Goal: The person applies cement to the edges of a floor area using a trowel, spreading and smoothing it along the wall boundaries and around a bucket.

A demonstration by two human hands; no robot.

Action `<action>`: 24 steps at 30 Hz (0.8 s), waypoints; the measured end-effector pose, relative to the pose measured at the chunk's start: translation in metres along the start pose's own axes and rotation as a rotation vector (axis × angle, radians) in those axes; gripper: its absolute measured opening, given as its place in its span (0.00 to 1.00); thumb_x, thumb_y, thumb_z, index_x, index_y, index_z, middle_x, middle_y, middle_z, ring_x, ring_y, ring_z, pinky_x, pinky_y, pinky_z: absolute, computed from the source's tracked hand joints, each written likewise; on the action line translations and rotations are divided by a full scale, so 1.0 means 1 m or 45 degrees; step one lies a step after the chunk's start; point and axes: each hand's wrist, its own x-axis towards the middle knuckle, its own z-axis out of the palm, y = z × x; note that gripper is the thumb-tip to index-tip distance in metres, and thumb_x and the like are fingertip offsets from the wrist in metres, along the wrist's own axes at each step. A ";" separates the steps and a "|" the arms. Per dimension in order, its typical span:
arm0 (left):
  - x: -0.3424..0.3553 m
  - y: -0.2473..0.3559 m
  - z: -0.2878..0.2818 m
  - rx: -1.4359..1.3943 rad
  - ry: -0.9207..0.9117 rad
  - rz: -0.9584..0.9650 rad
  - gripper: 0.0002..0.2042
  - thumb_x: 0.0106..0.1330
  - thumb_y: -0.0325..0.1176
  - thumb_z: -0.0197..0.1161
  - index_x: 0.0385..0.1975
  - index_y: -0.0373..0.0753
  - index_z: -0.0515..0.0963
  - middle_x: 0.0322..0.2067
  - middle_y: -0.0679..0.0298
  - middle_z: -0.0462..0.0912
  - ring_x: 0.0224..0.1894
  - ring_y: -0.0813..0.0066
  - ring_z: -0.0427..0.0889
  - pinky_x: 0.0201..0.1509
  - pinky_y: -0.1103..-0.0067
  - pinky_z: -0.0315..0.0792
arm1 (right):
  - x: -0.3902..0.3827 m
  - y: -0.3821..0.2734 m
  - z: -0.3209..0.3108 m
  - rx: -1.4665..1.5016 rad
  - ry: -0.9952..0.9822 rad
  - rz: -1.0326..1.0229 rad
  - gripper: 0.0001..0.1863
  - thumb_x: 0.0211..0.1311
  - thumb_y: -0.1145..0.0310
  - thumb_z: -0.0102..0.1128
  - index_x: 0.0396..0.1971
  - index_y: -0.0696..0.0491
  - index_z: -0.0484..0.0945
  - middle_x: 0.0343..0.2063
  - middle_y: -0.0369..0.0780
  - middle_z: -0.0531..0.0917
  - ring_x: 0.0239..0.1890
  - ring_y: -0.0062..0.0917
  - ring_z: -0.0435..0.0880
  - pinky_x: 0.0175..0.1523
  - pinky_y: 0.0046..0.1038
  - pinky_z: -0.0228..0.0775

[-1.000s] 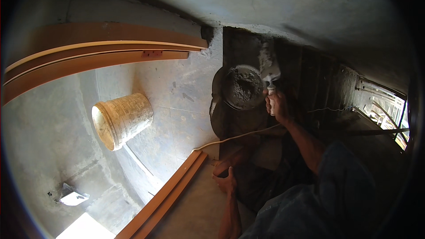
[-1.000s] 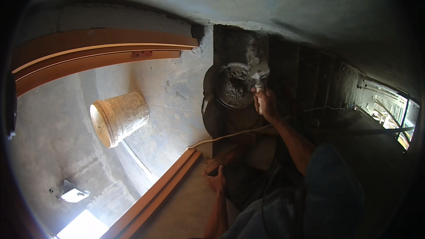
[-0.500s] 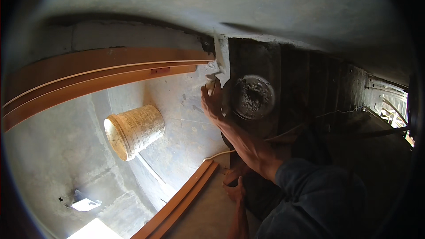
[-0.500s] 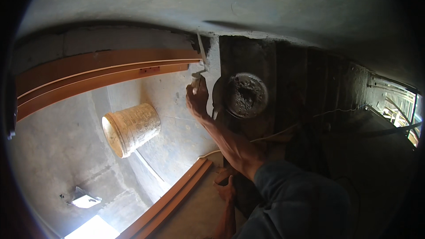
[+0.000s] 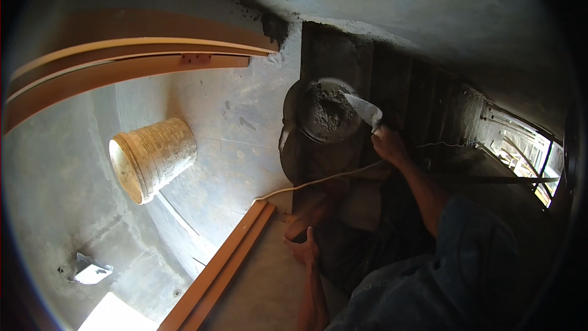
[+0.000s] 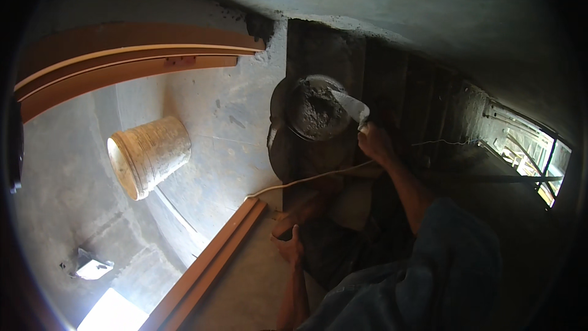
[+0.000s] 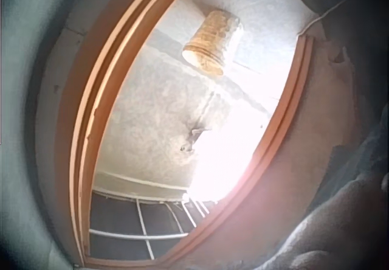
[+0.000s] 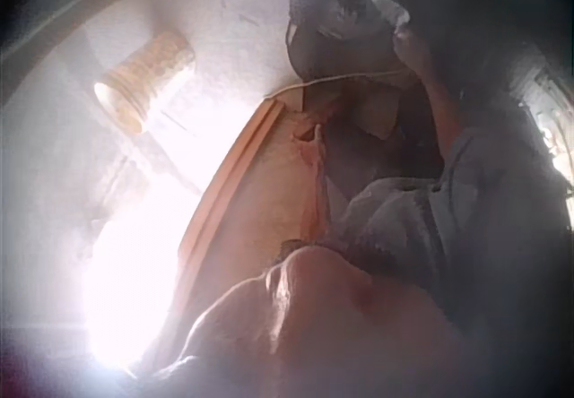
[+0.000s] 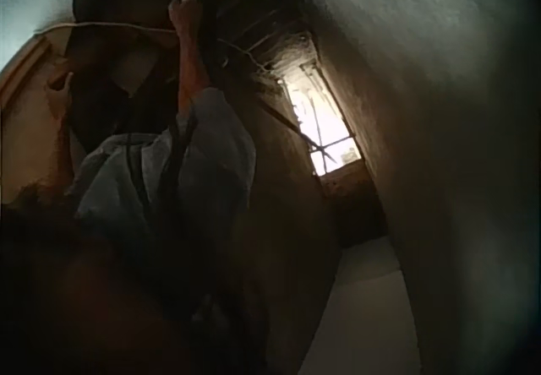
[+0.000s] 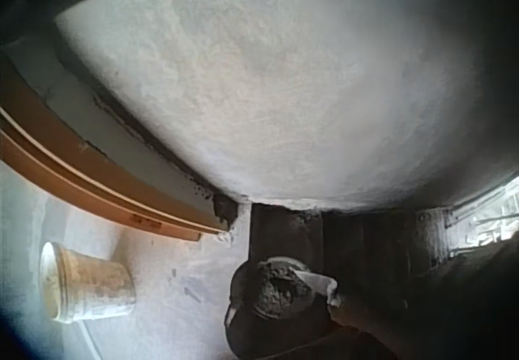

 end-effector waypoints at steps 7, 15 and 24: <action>-0.006 0.025 -0.007 0.001 -0.087 -0.025 0.52 0.49 0.58 0.72 0.68 0.33 0.54 0.61 0.42 0.69 0.61 0.43 0.71 0.62 0.59 0.67 | 0.086 0.044 0.049 -0.362 -0.294 -0.008 0.18 0.60 0.58 0.57 0.22 0.59 0.77 0.24 0.52 0.83 0.24 0.45 0.83 0.30 0.42 0.73; -0.007 0.012 -0.011 -0.053 -0.069 -0.059 0.50 0.49 0.55 0.72 0.68 0.34 0.56 0.61 0.43 0.69 0.62 0.43 0.70 0.63 0.59 0.67 | 0.079 0.009 0.026 0.362 -0.770 0.583 0.14 0.61 0.61 0.56 0.25 0.58 0.77 0.14 0.38 0.74 0.11 0.25 0.72 0.15 0.33 0.62; -0.004 0.006 -0.003 -0.043 -0.022 -0.016 0.49 0.49 0.57 0.73 0.66 0.37 0.57 0.55 0.40 0.74 0.58 0.42 0.74 0.60 0.61 0.69 | 0.022 -0.016 0.000 0.940 -0.637 0.315 0.13 0.60 0.61 0.58 0.33 0.56 0.75 0.15 0.34 0.70 0.11 0.17 0.66 0.15 0.25 0.57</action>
